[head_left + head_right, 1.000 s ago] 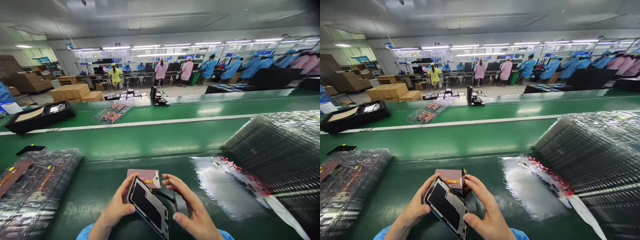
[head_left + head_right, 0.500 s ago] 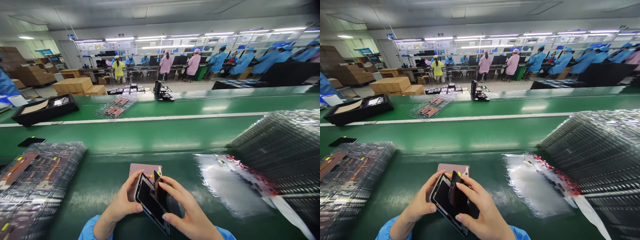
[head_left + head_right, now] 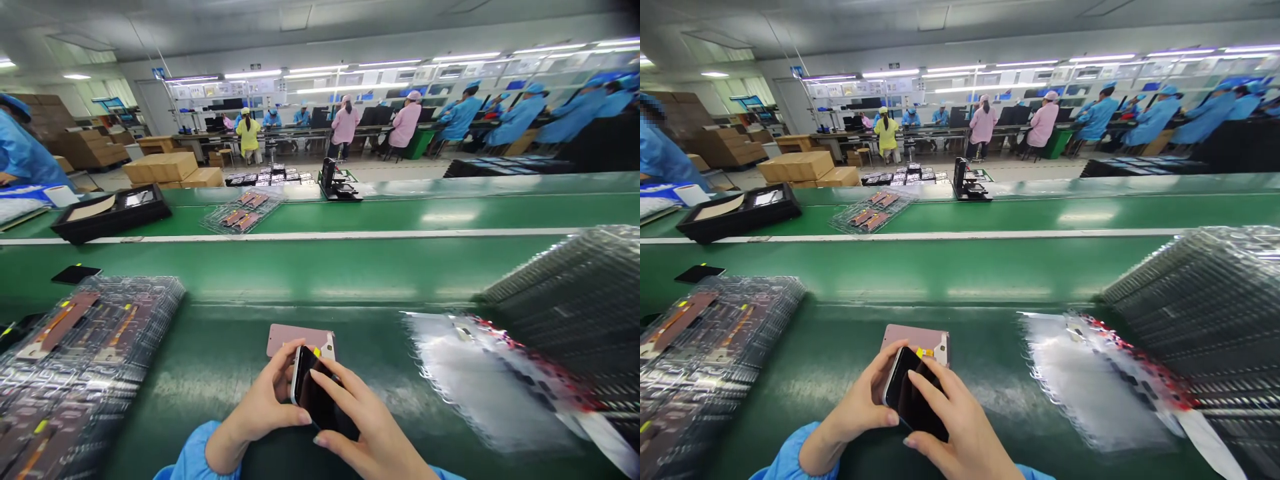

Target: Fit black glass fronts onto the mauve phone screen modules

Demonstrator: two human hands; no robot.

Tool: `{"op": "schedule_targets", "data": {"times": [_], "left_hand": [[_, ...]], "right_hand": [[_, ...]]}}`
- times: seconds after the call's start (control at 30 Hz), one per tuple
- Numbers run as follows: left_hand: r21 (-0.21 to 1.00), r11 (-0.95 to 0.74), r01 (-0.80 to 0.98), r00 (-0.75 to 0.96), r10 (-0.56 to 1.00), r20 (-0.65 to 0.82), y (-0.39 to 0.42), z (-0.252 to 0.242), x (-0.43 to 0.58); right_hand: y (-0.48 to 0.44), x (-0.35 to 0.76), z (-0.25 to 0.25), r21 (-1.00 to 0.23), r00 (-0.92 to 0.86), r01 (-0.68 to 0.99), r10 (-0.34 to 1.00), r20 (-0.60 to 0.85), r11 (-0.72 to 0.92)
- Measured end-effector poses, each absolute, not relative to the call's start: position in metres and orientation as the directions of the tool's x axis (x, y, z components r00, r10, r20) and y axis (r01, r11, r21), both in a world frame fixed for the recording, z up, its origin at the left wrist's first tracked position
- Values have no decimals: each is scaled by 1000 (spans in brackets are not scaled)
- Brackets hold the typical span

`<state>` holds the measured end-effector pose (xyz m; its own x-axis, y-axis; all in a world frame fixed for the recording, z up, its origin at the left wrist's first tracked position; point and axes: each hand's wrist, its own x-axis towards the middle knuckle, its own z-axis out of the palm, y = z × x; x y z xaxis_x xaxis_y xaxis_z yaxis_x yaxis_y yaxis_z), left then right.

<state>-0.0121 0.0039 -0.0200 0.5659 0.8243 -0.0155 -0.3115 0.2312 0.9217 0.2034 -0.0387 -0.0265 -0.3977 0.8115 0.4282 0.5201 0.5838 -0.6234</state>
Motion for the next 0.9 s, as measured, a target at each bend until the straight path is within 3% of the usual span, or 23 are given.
{"op": "schedule_targets", "data": {"times": [0.9], "left_hand": [[946, 191, -261, 563, 826, -11, 1, -16, -14]], "right_hand": [[-39, 199, -23, -589, -419, 528, 790, 447, 612]]}}
